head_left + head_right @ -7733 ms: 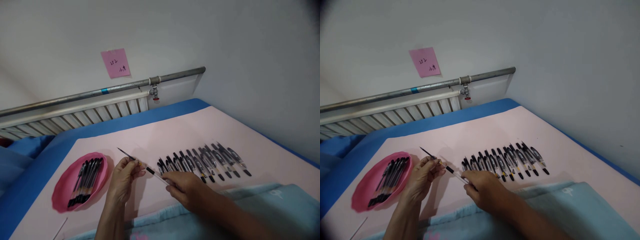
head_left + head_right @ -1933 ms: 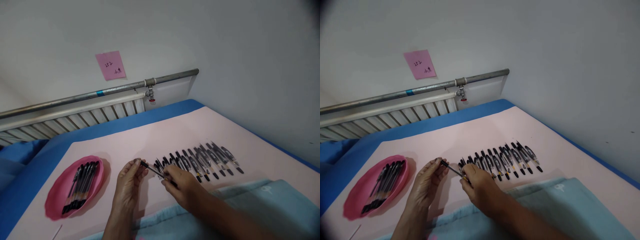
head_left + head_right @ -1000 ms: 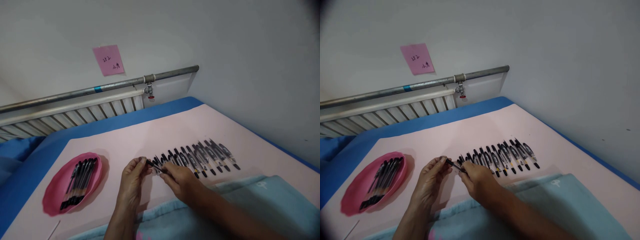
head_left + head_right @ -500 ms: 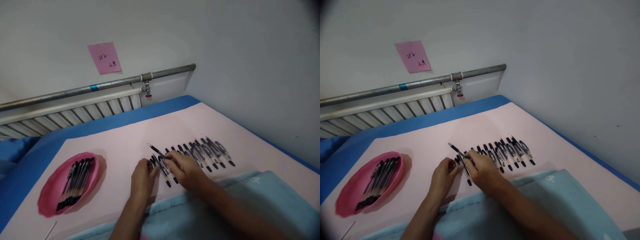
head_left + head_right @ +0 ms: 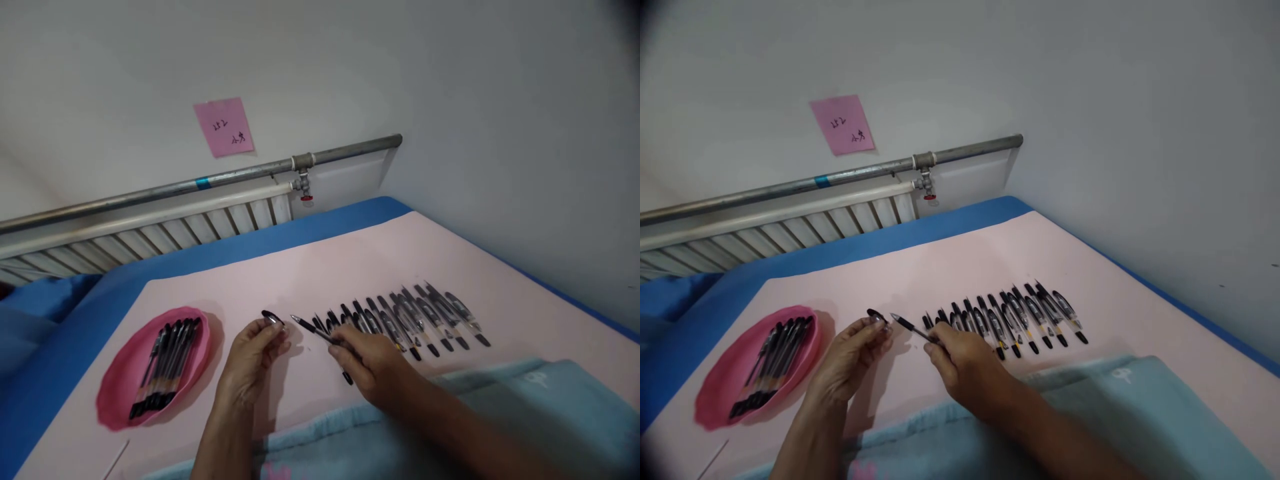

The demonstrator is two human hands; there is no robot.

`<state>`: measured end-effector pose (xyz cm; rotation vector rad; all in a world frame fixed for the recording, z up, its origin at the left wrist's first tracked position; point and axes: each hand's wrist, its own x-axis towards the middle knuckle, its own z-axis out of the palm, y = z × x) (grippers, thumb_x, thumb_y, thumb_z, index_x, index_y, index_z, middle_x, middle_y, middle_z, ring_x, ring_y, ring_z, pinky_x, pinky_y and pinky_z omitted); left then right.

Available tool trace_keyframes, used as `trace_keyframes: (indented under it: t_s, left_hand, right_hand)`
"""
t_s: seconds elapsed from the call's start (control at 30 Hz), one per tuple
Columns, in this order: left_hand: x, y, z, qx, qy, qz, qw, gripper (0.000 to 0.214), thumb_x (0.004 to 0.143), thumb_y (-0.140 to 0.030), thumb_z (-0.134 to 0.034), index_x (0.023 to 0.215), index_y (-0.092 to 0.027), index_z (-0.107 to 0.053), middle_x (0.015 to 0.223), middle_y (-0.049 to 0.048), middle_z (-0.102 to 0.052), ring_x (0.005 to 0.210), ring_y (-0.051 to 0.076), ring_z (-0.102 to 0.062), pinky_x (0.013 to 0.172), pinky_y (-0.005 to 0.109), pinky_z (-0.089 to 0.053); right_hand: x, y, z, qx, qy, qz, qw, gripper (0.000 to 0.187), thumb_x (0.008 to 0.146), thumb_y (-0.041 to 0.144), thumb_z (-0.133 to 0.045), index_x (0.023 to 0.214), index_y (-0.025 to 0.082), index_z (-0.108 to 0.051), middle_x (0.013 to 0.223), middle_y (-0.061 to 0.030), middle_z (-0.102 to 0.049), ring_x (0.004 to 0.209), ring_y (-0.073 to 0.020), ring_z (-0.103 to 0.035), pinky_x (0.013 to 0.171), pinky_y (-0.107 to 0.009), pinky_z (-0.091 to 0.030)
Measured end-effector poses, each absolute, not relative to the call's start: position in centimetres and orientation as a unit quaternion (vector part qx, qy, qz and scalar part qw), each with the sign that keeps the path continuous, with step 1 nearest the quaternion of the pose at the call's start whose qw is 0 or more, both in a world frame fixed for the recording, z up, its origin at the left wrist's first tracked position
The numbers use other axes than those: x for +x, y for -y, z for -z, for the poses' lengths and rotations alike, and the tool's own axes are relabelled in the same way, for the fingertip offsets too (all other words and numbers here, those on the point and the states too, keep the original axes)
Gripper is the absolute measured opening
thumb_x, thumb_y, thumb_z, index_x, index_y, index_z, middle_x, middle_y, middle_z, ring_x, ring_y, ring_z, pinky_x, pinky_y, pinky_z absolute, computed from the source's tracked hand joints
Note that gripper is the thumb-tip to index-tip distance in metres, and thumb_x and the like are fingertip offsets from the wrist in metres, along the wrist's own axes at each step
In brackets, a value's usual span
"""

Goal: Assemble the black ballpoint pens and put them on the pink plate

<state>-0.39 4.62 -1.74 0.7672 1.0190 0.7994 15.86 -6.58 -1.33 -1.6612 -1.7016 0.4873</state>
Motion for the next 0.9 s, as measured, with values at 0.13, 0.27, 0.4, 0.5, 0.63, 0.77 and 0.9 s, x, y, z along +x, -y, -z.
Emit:
trace_keyframes:
  t_s: [0.13, 0.27, 0.4, 0.5, 0.63, 0.77, 0.9]
  left_hand:
    - [-0.5, -4.9, 1.6, 0.251, -0.421, -0.406, 0.771, 0.013, 0.062, -0.007, -0.067, 0.071, -0.013, -0.058, 0.070, 0.0039, -0.067, 0.067, 0.015, -0.064, 0.065, 0.027, -0.052]
    - [-0.5, -4.7, 1.9, 0.250, -0.414, -0.409, 0.774, 0.014, 0.063, -0.007, -0.068, 0.072, -0.012, -0.058, 0.071, 0.0045, -0.067, 0.068, 0.015, -0.065, 0.066, 0.027, -0.053]
    - [-0.1, -4.1, 1.8, 0.290, -0.414, -0.395, 0.768, 0.016, 0.061, -0.010, -0.070, 0.073, -0.012, -0.058, 0.071, 0.0033, -0.067, 0.066, 0.014, -0.064, 0.063, 0.026, -0.053]
    - [0.7, -3.5, 1.8, 0.318, -0.404, -0.375, 0.771, 0.017, 0.060, -0.012, -0.071, 0.071, -0.012, -0.058, 0.069, 0.0022, -0.066, 0.063, 0.012, -0.063, 0.061, 0.025, -0.052]
    - [2.1, -1.9, 2.1, 0.352, -0.373, -0.346, 0.785, 0.017, 0.062, -0.018, -0.071, 0.073, -0.011, -0.059, 0.072, 0.0041, -0.066, 0.062, 0.012, -0.061, 0.060, 0.024, -0.050]
    - [2.8, -1.3, 2.1, 0.385, -0.352, -0.345, 0.780, 0.023, 0.063, -0.022, -0.070, 0.082, -0.011, -0.063, 0.076, 0.0059, -0.066, 0.063, 0.012, -0.060, 0.059, 0.024, -0.047]
    - [0.0, -3.8, 1.2, 0.460, -0.419, -0.453, 0.639, 0.032, 0.066, -0.028, -0.065, 0.096, -0.015, -0.064, 0.082, 0.0039, -0.065, 0.072, 0.012, -0.058, 0.068, 0.025, -0.045]
  right_hand:
    - [15.7, 6.6, 1.8, -0.635, 0.670, -0.195, 0.331, 0.014, 0.087, 0.026, -0.039, 0.086, 0.018, -0.051, 0.064, -0.0002, -0.056, 0.056, -0.0118, -0.051, 0.051, -0.021, -0.033]
    - [15.7, 6.6, 1.9, -0.644, 0.667, -0.204, 0.313, 0.016, 0.087, 0.027, -0.038, 0.085, 0.018, -0.051, 0.064, -0.0004, -0.055, 0.056, -0.0122, -0.051, 0.052, -0.021, -0.034]
    - [15.6, 6.6, 1.8, -0.650, 0.668, -0.203, 0.301, 0.016, 0.087, 0.027, -0.037, 0.084, 0.018, -0.051, 0.065, -0.0011, -0.056, 0.058, -0.0127, -0.052, 0.053, -0.021, -0.034]
    - [15.5, 6.5, 2.0, -0.658, 0.662, -0.196, 0.301, 0.018, 0.087, 0.027, -0.036, 0.086, 0.018, -0.052, 0.065, -0.0018, -0.057, 0.058, -0.0133, -0.053, 0.053, -0.022, -0.035]
    - [15.2, 6.2, 2.7, -0.647, 0.663, -0.219, 0.307, 0.023, 0.088, 0.027, -0.032, 0.092, 0.018, -0.054, 0.059, -0.0008, -0.057, 0.053, -0.0135, -0.053, 0.050, -0.023, -0.035]
    - [14.9, 5.9, 2.7, -0.648, 0.649, -0.247, 0.312, 0.028, 0.087, 0.027, -0.032, 0.100, 0.019, -0.055, 0.060, -0.0010, -0.059, 0.052, -0.0141, -0.054, 0.050, -0.023, -0.037]
    - [15.0, 5.8, 1.9, -0.657, 0.632, -0.264, 0.314, 0.029, 0.085, 0.035, -0.038, 0.104, 0.020, -0.054, 0.072, -0.0028, -0.064, 0.063, -0.0162, -0.059, 0.056, -0.025, -0.042]
